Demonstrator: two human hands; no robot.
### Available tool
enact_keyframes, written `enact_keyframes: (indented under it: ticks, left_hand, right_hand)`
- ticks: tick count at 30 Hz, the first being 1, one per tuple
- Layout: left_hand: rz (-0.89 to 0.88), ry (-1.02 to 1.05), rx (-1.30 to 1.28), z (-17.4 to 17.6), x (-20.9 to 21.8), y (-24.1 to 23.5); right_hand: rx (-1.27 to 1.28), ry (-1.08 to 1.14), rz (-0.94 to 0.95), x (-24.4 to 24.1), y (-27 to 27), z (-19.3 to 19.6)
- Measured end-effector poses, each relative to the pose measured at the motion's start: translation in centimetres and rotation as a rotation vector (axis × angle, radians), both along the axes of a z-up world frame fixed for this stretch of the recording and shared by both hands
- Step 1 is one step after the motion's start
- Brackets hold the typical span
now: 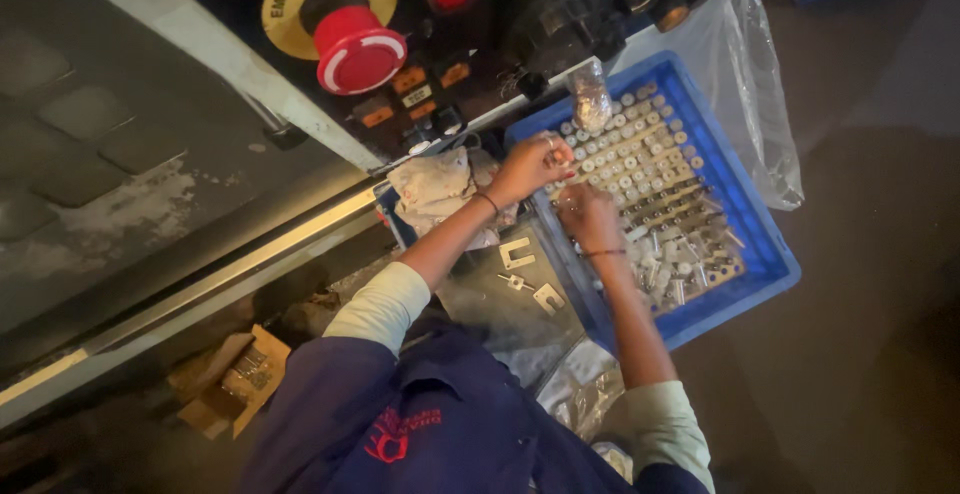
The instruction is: The person sorts and arranges small metal parts, including cylindrical rods and washers, within a blue plastic tray. They repeatedly pick up, inspect, and place the items into specific compartments of the tray, occasionally moving the tray itself.
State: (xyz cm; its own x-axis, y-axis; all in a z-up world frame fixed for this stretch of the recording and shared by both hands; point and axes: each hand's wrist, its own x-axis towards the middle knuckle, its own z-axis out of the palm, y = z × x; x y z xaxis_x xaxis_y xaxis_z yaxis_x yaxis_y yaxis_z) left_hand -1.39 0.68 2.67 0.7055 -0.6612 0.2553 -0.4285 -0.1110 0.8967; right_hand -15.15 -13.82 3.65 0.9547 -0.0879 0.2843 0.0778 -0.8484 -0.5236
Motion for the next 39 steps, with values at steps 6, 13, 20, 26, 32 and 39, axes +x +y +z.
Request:
enact_keyframes:
  ticks: [6, 13, 20, 26, 32, 39]
  left_hand:
    - [0.001, 0.141, -0.055, 0.2, -0.2, 0.4]
    - [-0.025, -0.154, 0.046, 0.7, -0.6, 0.3]
    - [-0.105, -0.301, 0.080, 0.2, -0.9, 0.4]
    - [-0.240, -0.432, 0.187, -0.7, -0.9, -0.8]
    - [-0.255, -0.518, 0.444, -1.6, -1.2, -2.3]
    - [-0.040, 0.270, 0.087, -3.1, 2.0, -3.6]
  right_hand:
    - [0.250, 0.218, -0.408, -1.3, -4.0, 2.1]
    - [0.024, -0.010, -0.148, 0.1, -4.5, -0.8]
    - [-0.064, -0.068, -0.095, 0.2, -2.8, -2.0]
    - [0.218, -0.117, -0.228, -1.3, -3.2, -1.3]
    - [0.642, -0.098, -0.273, -2.6, -3.3, -1.5]
    - [0.313, -0.293, -0.099, -1.4, 0.4, 1.2]
